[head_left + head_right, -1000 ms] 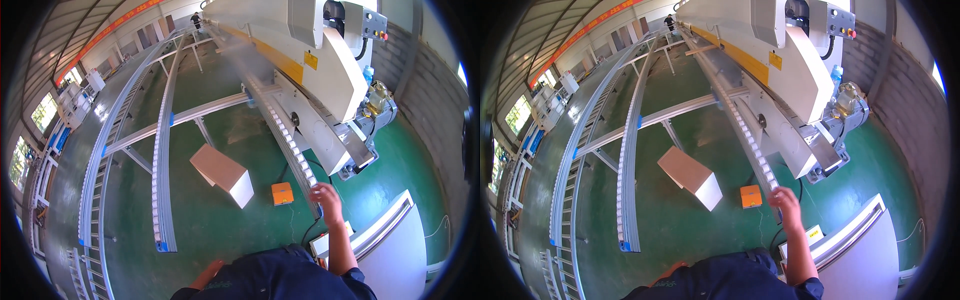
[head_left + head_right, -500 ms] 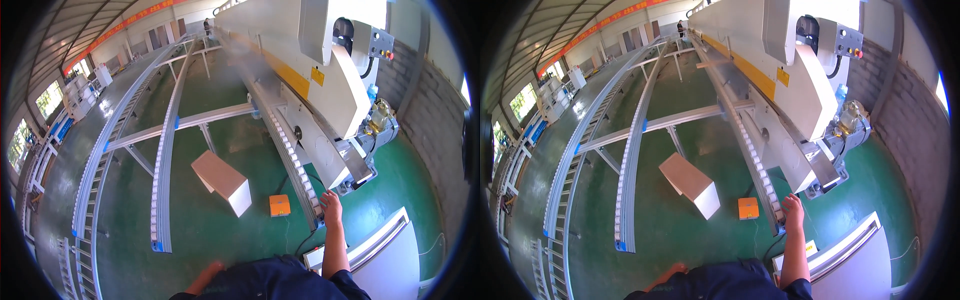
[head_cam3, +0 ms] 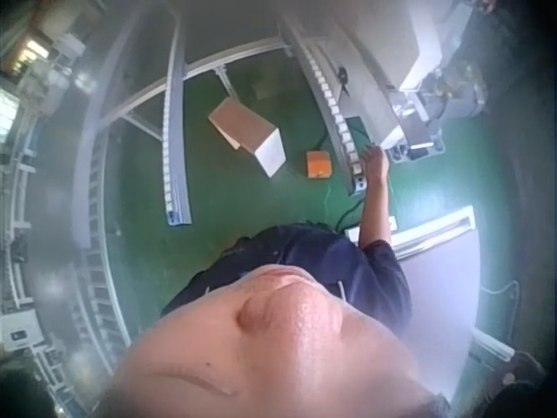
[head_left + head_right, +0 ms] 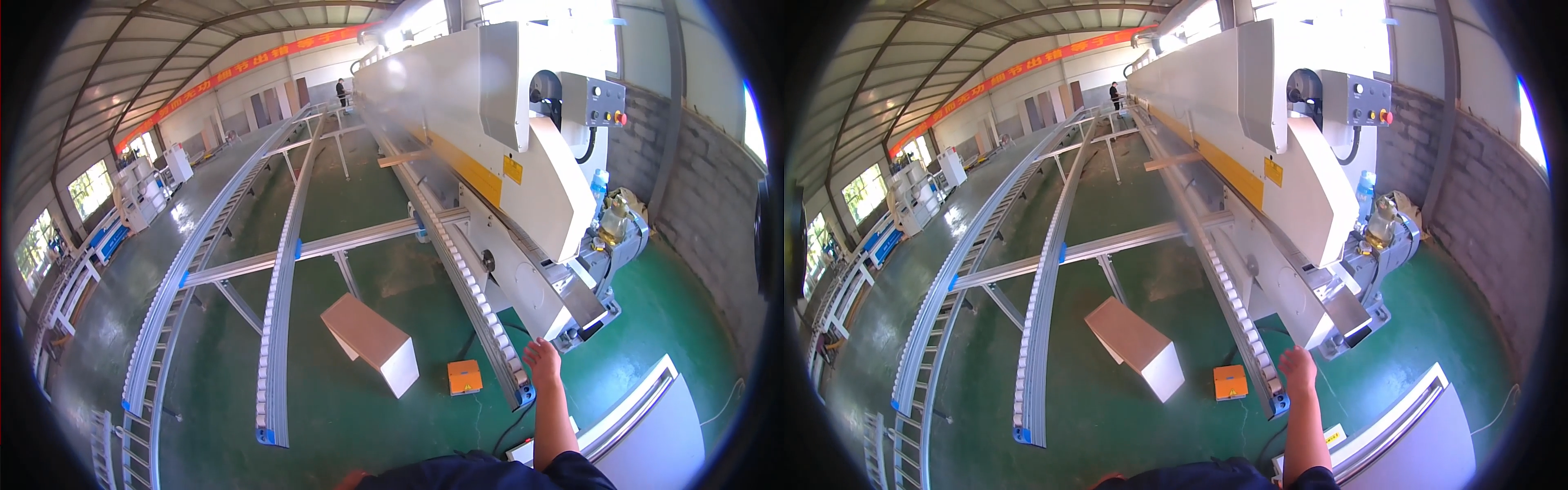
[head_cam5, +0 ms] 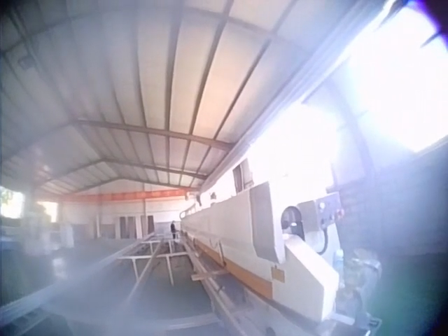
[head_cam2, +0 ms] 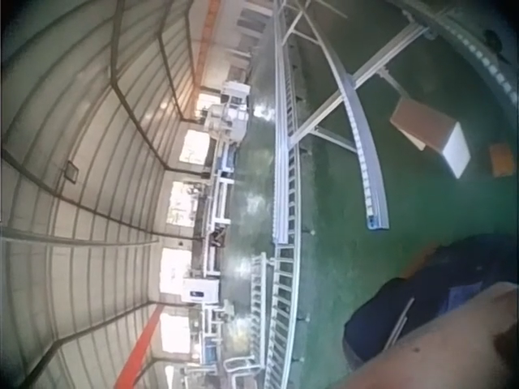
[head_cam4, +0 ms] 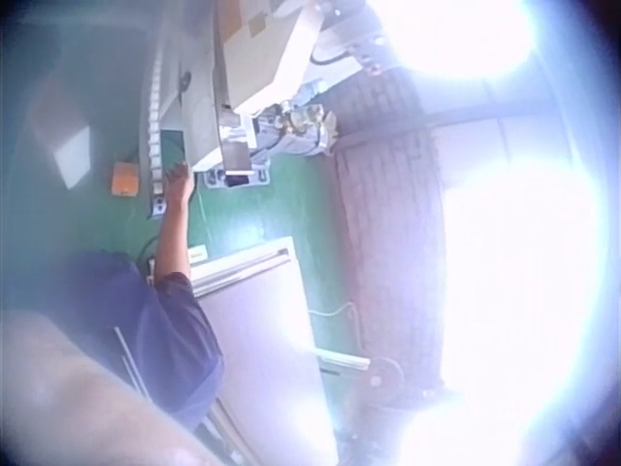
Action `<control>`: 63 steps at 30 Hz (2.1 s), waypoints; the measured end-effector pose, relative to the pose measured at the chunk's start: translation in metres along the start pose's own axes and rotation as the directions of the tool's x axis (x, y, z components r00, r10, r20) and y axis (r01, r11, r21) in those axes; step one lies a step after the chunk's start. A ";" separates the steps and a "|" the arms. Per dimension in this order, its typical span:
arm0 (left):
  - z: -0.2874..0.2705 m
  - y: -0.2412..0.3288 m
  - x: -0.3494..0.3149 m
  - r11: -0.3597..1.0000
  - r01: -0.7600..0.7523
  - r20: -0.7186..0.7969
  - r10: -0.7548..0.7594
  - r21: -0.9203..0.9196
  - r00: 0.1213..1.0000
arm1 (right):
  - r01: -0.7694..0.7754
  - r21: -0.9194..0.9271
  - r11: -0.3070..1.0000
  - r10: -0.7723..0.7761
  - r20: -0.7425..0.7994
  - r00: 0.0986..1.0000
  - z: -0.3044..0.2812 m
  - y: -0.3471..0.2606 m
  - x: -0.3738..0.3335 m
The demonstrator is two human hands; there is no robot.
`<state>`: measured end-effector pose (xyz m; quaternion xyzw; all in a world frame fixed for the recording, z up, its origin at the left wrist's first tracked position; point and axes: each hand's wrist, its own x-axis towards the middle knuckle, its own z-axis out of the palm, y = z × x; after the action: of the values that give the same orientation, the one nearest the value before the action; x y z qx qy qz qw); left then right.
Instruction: The person catches wooden boards as they emerge from a processing machine and places them onto a stack on a nearby table.
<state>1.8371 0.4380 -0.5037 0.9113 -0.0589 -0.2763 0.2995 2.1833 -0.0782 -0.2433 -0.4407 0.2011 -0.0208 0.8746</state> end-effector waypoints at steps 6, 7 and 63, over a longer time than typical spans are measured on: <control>-0.013 0.019 0.001 0.997 0.041 0.059 -0.045 0.071 0.997 | -0.068 0.109 0.992 0.069 -0.003 0.998 0.006 0.007 0.031; -0.014 0.022 0.001 0.995 0.049 0.070 -0.055 0.085 0.996 | -0.074 0.127 0.989 0.079 -0.035 0.996 0.007 0.007 0.036; 0.037 0.013 -0.032 0.971 0.219 -0.238 -0.235 -0.092 0.943 | -0.173 0.175 0.969 0.178 -0.013 0.984 0.051 -0.002 0.079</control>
<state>1.7916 0.4173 -0.5059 0.9291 0.0932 -0.1952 0.2999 2.2750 -0.0576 -0.2414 -0.3432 0.2493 0.0327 0.9050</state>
